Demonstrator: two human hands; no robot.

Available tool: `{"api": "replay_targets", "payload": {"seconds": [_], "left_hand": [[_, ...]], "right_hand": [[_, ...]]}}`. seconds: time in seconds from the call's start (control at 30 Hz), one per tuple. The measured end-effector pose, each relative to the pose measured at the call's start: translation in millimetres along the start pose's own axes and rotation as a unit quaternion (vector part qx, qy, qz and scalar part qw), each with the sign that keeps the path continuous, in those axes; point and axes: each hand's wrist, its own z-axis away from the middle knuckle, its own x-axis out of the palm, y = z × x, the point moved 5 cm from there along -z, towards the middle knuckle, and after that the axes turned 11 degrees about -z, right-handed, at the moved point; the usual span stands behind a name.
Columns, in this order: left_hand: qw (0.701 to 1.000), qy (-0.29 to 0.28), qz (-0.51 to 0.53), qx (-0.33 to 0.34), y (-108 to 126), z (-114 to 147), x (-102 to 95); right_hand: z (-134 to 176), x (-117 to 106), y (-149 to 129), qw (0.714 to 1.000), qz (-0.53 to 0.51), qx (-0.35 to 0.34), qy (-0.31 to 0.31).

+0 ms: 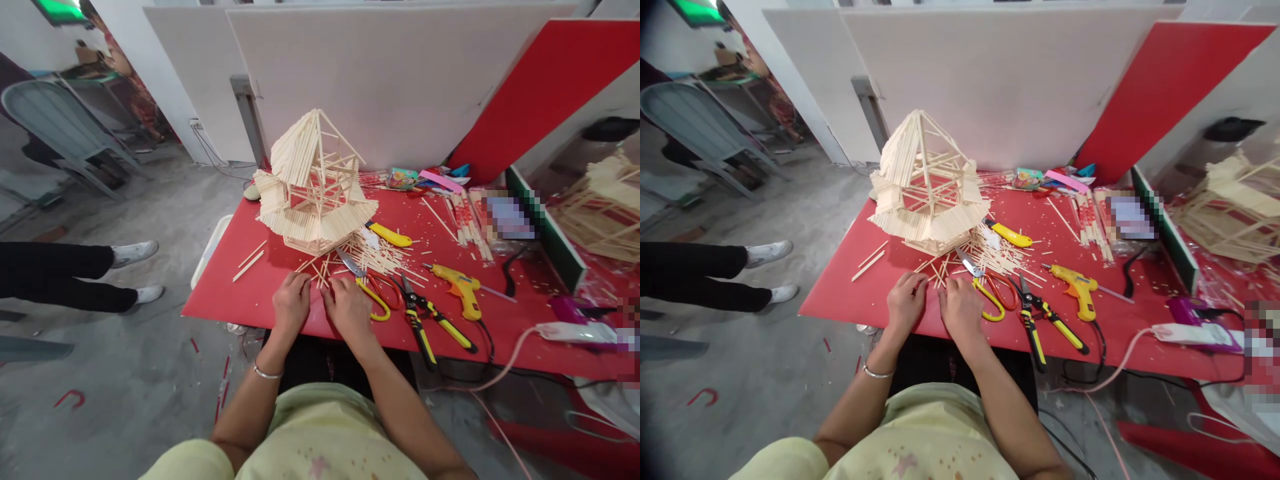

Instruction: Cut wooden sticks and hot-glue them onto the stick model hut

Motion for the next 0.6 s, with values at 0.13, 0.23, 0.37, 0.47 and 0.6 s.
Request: {"api": "replay_targets", "payload": {"seconds": [0.13,0.23,0.37,0.47,0.6], "left_hand": [[1.000,-0.005,0.007,0.001,-1,-1,-0.2],[1.000,-0.005,0.015,0.001,-2,-1,-1.3],[1.000,-0.001,0.016,0.001,-2,0,-2.4],[1.000,0.009,-0.001,0.013,1,2,-2.5],[1.000,0.019,-0.004,0.025,3,5,-3.1]], "right_hand": [[0,9,1,1.000,0.017,0.018,0.003],[4,4,0,0.999,-0.004,0.020,0.032],[11,-7,-2,0.997,-0.024,0.019,0.064],[15,-13,-2,0.996,-0.029,0.014,0.080],[20,-16,-4,0.994,-0.047,0.000,0.094]]}}
